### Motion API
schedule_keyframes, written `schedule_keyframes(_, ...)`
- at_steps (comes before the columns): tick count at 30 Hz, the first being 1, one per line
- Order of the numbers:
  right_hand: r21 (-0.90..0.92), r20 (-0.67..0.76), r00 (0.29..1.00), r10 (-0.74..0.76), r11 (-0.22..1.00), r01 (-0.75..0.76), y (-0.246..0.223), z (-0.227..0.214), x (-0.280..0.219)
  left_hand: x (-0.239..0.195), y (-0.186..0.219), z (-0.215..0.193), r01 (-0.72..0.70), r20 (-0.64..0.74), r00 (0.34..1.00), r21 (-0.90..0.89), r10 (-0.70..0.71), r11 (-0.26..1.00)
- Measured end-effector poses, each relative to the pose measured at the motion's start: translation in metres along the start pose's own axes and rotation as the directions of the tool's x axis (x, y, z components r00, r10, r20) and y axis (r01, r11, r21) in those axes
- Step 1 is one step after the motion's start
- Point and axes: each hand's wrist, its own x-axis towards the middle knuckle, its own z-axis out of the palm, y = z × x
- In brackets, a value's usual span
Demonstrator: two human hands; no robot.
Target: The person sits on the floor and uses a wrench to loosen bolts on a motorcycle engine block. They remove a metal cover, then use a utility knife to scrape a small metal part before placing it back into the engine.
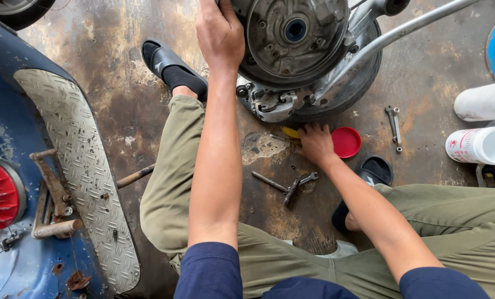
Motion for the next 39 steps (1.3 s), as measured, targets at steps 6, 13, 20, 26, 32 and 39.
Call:
schedule_keyframes(6,0.105,0.031,0.999,-0.033,0.994,0.03,-0.045,0.012,-0.01,-0.002,-0.002,0.0,0.006,0.034,0.999,0.017,-0.007,1.0)
schedule_keyframes(13,0.312,-0.148,0.969,0.198,0.939,-0.144,-0.033,0.006,-0.033,0.002,-0.005,0.001,-0.007,0.052,0.999,0.005,0.007,1.0)
schedule_keyframes(20,0.265,-0.171,0.811,0.56,0.819,-0.509,0.014,0.034,-0.098,0.006,0.009,-0.006,-0.038,0.018,0.999,-0.01,0.038,0.999)
schedule_keyframes(26,0.567,-0.308,0.649,0.696,0.682,-0.463,0.047,0.025,-0.081,0.008,0.014,-0.012,-0.047,0.01,0.999,-0.039,0.047,0.998)
schedule_keyframes(32,0.536,-0.365,0.593,0.718,0.683,-0.497,0.073,0.006,-0.062,0.006,0.017,-0.013,-0.047,0.013,0.999,-0.03,0.048,0.998)
schedule_keyframes(39,0.344,-0.297,0.767,0.568,0.813,-0.469,0.084,0.013,-0.073,0.006,0.013,-0.011,-0.043,0.016,0.999,-0.021,0.043,0.999)
